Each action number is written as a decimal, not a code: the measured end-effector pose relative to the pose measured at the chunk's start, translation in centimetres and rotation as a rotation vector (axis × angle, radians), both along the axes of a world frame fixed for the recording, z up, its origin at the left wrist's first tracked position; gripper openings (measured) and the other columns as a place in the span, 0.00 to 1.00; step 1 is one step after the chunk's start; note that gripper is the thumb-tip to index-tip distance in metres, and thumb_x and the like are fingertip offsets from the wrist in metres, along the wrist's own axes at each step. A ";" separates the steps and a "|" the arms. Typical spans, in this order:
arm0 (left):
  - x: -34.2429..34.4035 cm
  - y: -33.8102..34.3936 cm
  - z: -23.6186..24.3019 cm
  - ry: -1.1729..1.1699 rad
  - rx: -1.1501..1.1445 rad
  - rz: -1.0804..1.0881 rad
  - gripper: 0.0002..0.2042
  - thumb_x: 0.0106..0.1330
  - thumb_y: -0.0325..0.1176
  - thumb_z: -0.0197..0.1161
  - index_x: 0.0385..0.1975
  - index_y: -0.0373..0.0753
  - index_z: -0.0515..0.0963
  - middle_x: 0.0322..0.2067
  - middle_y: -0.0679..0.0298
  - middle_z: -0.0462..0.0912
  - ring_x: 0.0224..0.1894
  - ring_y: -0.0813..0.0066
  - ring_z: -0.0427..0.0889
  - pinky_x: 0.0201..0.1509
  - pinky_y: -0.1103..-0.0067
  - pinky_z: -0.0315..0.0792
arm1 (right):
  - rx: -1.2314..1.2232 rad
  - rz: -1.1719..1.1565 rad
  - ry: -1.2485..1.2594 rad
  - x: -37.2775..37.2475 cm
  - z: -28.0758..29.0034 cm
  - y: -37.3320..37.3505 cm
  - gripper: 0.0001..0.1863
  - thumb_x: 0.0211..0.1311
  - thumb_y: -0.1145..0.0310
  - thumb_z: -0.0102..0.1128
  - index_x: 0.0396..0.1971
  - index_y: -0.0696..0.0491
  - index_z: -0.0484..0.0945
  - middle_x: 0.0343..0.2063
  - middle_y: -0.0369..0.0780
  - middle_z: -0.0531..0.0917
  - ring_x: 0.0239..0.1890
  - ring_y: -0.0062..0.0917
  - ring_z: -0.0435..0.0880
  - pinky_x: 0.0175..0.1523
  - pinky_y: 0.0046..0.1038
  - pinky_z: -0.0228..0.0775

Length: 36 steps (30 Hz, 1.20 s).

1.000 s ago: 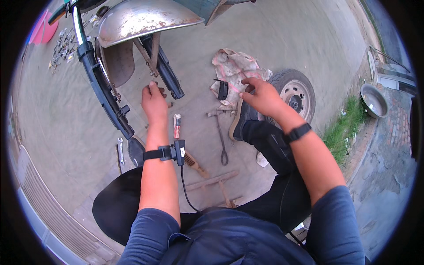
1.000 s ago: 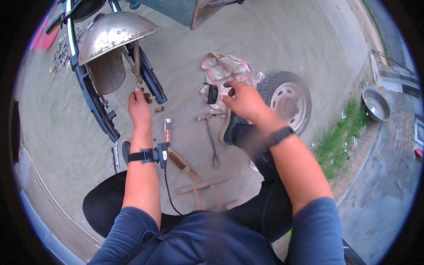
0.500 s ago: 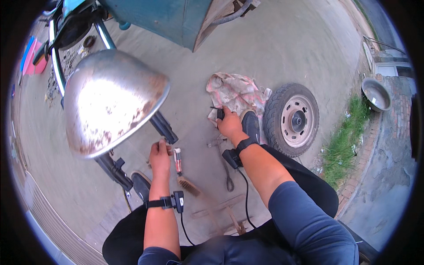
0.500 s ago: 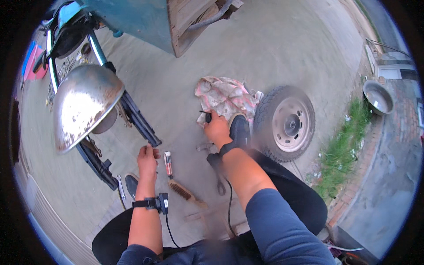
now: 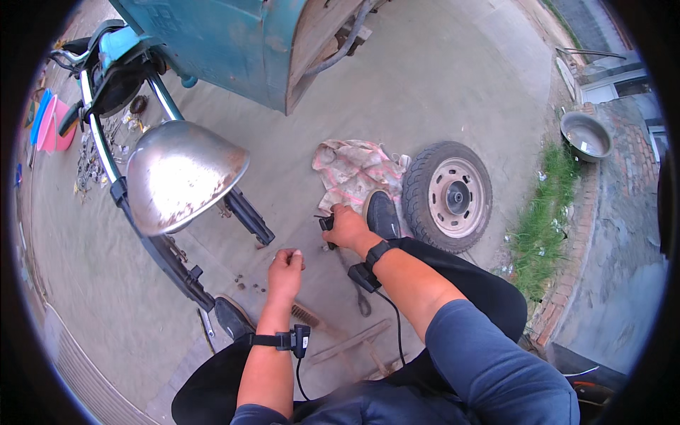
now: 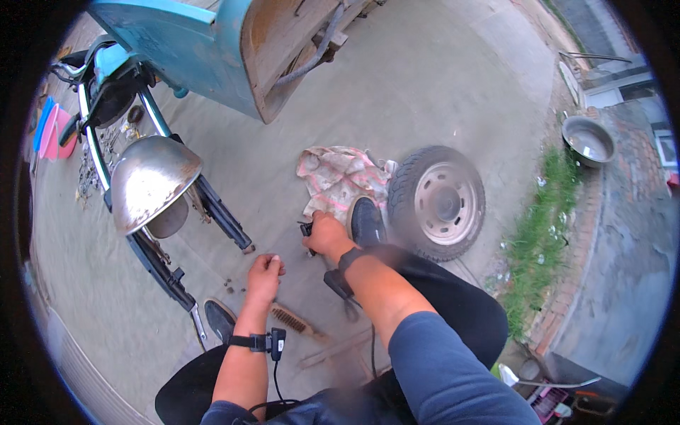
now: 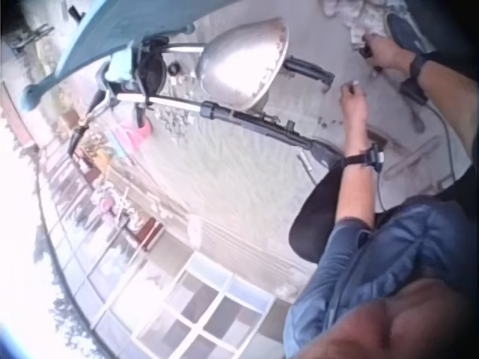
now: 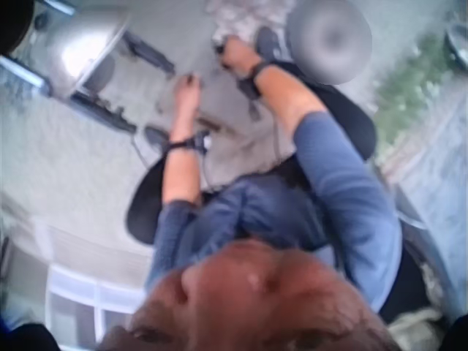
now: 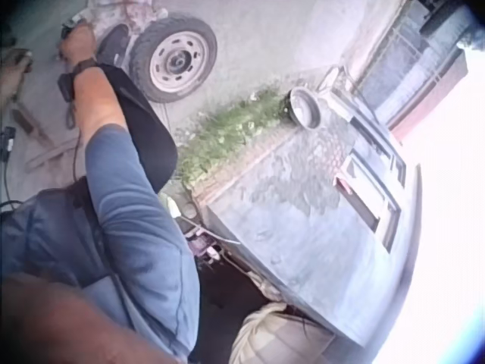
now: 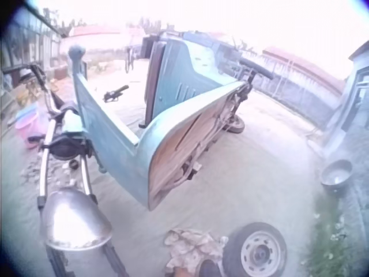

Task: The person is repairing a vehicle's front mudguard. They use a wrench to loosen bolts, remove the mudguard, and then reattach it, tightening the bolts to secure it in place.

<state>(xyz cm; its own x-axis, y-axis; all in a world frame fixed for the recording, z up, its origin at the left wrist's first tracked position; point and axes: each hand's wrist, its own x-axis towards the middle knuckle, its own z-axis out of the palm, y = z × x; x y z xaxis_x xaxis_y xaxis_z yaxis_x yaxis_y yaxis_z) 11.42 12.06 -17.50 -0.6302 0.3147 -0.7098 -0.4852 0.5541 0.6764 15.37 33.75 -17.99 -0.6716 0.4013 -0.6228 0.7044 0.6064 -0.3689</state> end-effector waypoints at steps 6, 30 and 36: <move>1.8 2.9 7.1 -0.153 0.160 0.036 0.21 0.78 0.46 0.55 0.61 0.38 0.72 0.53 0.61 0.80 0.52 0.70 0.81 0.50 0.70 0.77 | -0.049 0.309 0.052 -0.7 8.1 1.1 0.34 0.43 0.45 0.74 0.40 0.61 0.84 0.38 0.53 0.87 0.45 0.45 0.87 0.51 0.40 0.80; 3.9 -0.7 21.2 -0.035 0.459 0.342 0.21 0.72 0.48 0.63 0.54 0.42 0.66 0.35 0.62 0.82 0.28 0.74 0.82 0.24 0.80 0.72 | -0.046 0.544 0.534 5.5 33.2 -2.9 0.35 0.59 0.58 0.71 0.63 0.57 0.72 0.41 0.48 0.86 0.46 0.44 0.86 0.50 0.41 0.78; 0.8 -4.2 17.8 -0.207 0.425 0.720 0.17 0.72 0.52 0.59 0.48 0.47 0.69 0.32 0.64 0.80 0.29 0.70 0.81 0.26 0.75 0.69 | -0.349 0.298 0.702 5.6 33.5 -1.5 0.35 0.57 0.59 0.72 0.62 0.59 0.73 0.37 0.48 0.88 0.42 0.43 0.87 0.48 0.39 0.78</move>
<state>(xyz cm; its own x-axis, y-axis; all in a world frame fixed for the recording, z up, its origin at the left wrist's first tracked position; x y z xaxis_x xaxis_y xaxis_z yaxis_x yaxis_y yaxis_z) 12.18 7.88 0.31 -0.6494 0.1531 -0.7449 -0.7576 -0.2158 0.6161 21.02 32.24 15.54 -0.9971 0.0070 -0.0759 0.0692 0.5005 -0.8630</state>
